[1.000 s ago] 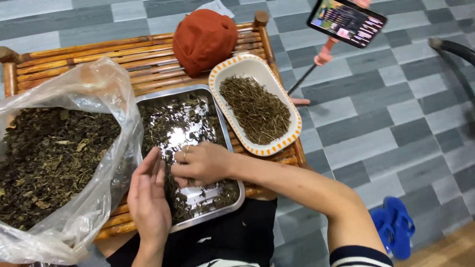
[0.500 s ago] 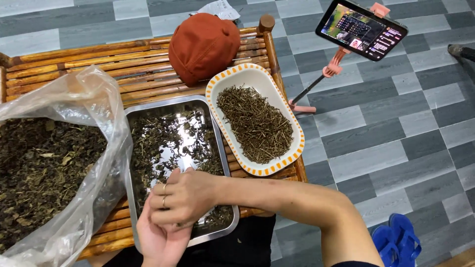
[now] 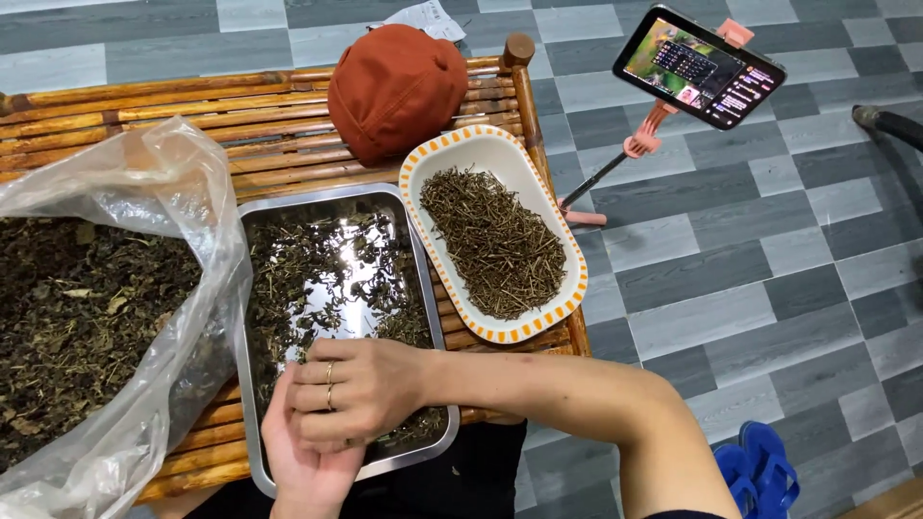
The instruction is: Sorting dried tea leaves by hand on a bamboo table, separating them into different containers.
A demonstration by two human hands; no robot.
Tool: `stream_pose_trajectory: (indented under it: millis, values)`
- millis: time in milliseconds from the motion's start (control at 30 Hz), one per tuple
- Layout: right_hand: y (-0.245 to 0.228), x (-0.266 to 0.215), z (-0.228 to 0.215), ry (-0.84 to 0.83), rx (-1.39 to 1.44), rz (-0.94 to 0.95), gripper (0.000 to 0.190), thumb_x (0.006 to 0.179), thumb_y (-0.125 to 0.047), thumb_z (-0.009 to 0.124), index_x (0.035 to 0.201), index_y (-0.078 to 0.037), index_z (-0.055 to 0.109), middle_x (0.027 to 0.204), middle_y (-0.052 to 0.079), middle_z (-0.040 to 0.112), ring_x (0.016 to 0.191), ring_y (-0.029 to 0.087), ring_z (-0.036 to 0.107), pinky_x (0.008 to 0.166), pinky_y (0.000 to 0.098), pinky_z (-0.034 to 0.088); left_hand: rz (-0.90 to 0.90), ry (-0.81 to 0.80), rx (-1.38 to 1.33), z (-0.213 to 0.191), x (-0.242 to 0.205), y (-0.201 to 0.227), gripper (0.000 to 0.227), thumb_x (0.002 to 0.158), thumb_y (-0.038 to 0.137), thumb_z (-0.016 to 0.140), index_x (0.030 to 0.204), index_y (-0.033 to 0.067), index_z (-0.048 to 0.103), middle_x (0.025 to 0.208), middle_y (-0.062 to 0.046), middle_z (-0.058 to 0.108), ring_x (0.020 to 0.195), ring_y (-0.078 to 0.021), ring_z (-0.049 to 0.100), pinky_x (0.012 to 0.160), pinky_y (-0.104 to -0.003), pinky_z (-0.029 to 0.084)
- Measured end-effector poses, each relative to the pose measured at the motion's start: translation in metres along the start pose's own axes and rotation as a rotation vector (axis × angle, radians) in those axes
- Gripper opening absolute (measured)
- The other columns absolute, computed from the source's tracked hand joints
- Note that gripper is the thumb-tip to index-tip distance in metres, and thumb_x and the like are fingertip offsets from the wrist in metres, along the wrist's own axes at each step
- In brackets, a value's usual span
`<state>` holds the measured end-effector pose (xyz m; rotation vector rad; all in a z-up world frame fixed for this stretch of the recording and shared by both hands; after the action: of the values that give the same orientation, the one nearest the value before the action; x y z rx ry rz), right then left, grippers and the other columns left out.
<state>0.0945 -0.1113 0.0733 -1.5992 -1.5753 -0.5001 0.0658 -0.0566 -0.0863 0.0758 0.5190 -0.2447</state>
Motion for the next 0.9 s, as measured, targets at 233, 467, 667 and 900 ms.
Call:
stream_pose_trajectory:
  millis: [233,467,667,900]
  values:
    - [-0.002,0.007,-0.010,0.025,0.031,0.008,0.021,0.096,-0.016,0.066,0.085,0.002,0.069,0.101,0.018,0.070,0.095,0.032,0.069,0.099,0.0457,0.054,0.038,0.094,0.087,0.005,-0.001,0.003,0.025,0.107,0.035,0.047,0.103,0.0184,0.064,0.085,0.006,0.069,0.067,-0.0058,0.067,0.055,-0.022,0.059]
    - [0.021,-0.006,-0.009,-0.011,0.010,0.133,0.009,0.091,-0.014,0.069,0.092,-0.005,0.070,0.099,0.012,0.068,0.102,0.031,0.065,0.102,0.0488,0.051,0.153,0.233,0.111,0.005,-0.002,0.002,0.020,0.102,0.025,0.054,0.112,0.0117,0.066,0.087,0.005,0.062,0.067,-0.0023,0.054,0.060,-0.018,0.045]
    - [0.059,-0.008,-0.024,0.177,0.523,0.506,0.032,0.098,-0.027,0.053,0.096,-0.002,0.072,0.098,0.015,0.074,0.101,0.033,0.071,0.100,0.0481,0.052,0.096,0.503,-0.018,0.028,-0.014,0.001,0.034,0.091,0.031,0.066,0.117,0.0089,0.062,0.113,-0.009,0.062,0.100,-0.0216,0.056,0.082,-0.035,0.047]
    - [0.088,-0.020,-0.036,0.201,0.610,0.755,0.056,0.106,-0.047,0.043,0.101,0.001,0.072,0.111,0.021,0.075,0.089,0.028,0.075,0.069,0.0404,0.064,0.083,0.112,-0.138,0.067,-0.020,0.000,0.048,0.100,0.023,0.044,0.142,0.0029,0.055,0.146,-0.025,0.055,0.133,-0.0369,0.053,0.120,-0.053,0.037]
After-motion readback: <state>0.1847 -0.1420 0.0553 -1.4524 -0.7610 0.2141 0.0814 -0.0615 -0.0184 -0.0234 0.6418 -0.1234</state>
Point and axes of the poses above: each hand's wrist, its own x-axis towards the middle knuckle, its own z-axis out of the palm, y = z × x, the point moved 9 cm from there along x, towards the middle knuckle
